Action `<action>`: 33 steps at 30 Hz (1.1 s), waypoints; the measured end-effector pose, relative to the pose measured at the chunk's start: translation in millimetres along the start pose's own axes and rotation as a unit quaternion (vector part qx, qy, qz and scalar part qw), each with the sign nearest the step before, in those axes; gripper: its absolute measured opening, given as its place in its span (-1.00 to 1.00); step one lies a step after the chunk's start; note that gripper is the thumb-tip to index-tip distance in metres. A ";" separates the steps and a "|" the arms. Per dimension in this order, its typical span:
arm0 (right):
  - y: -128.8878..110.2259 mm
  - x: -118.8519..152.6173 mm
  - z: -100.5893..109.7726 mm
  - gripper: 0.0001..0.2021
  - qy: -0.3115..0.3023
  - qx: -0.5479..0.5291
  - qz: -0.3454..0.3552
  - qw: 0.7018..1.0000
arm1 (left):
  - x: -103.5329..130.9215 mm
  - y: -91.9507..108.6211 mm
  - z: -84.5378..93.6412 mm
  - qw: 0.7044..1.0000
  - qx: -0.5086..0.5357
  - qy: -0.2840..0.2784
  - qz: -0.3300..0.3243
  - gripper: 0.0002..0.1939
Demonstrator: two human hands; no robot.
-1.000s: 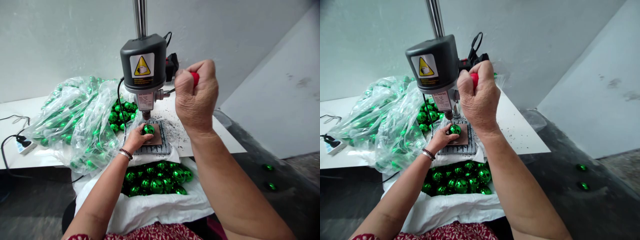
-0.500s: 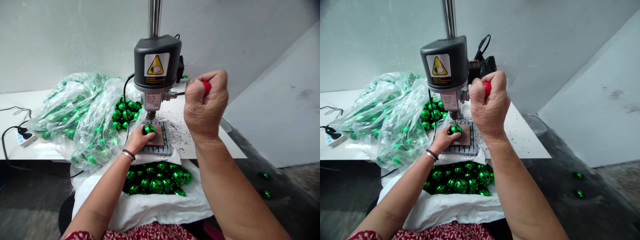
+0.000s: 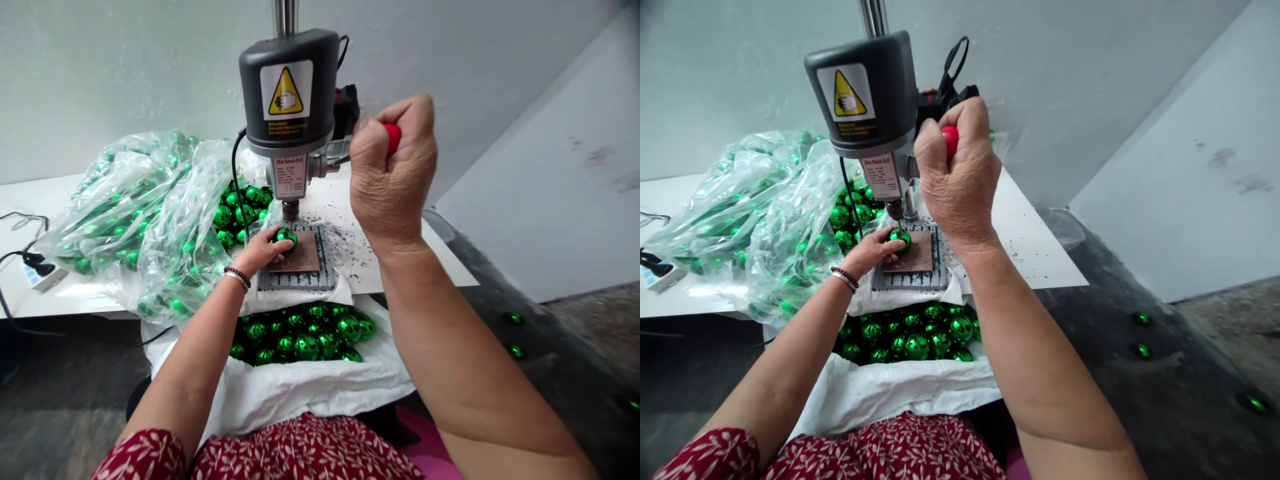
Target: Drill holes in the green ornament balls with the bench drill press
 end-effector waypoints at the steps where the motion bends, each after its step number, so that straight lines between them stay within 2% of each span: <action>1: -0.5 -0.5 0.2 -0.57 0.003 0.004 0.000 1.000 | -0.4 -0.8 0.2 1.000 0.003 0.001 0.000 -0.50; 8: -2.2 -0.8 0.0 -0.66 0.006 -0.014 -0.015 1.000 | -0.1 -0.8 -3.4 1.000 -0.017 0.008 0.000 -0.47; 12: -3.0 -1.2 0.2 -0.69 0.007 -0.024 -0.024 0.999 | 7.8 2.3 -7.4 0.990 -0.121 0.073 -0.019 -0.34; 14: -3.2 -1.4 0.4 -0.71 0.008 -0.020 -0.024 0.999 | 10.9 4.6 -9.9 0.976 -0.183 0.107 -0.049 -0.33; 16: -2.9 -1.4 0.6 -0.71 0.008 -0.019 -0.023 1.000 | 12.4 6.8 -12.5 0.968 -0.214 0.117 -0.059 -0.34; 23: -1.0 0.8 1.9 -0.55 0.016 -0.022 -0.004 1.000 | 12.5 9.3 -19.7 0.979 -0.176 0.096 -0.029 -0.26; 29: -1.2 0.1 6.4 -0.65 -0.018 -0.006 -0.021 1.000 | 9.7 1.0 -22.3 0.985 -0.138 0.098 -0.041 -0.31; 33: 0.5 0.4 6.6 -0.70 -0.013 0.006 -0.012 1.000 | 10.9 -2.9 -24.3 0.982 -0.140 0.114 -0.050 -0.39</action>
Point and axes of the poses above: each hand's wrist, its own x-axis away from the middle knuckle, its own z-axis out of the back of the hand, y = z × x, the point moved 1 cm from there along -x, towards the middle knuckle, and after that the axes turned 8 degrees about z, right-handed, at the moved point
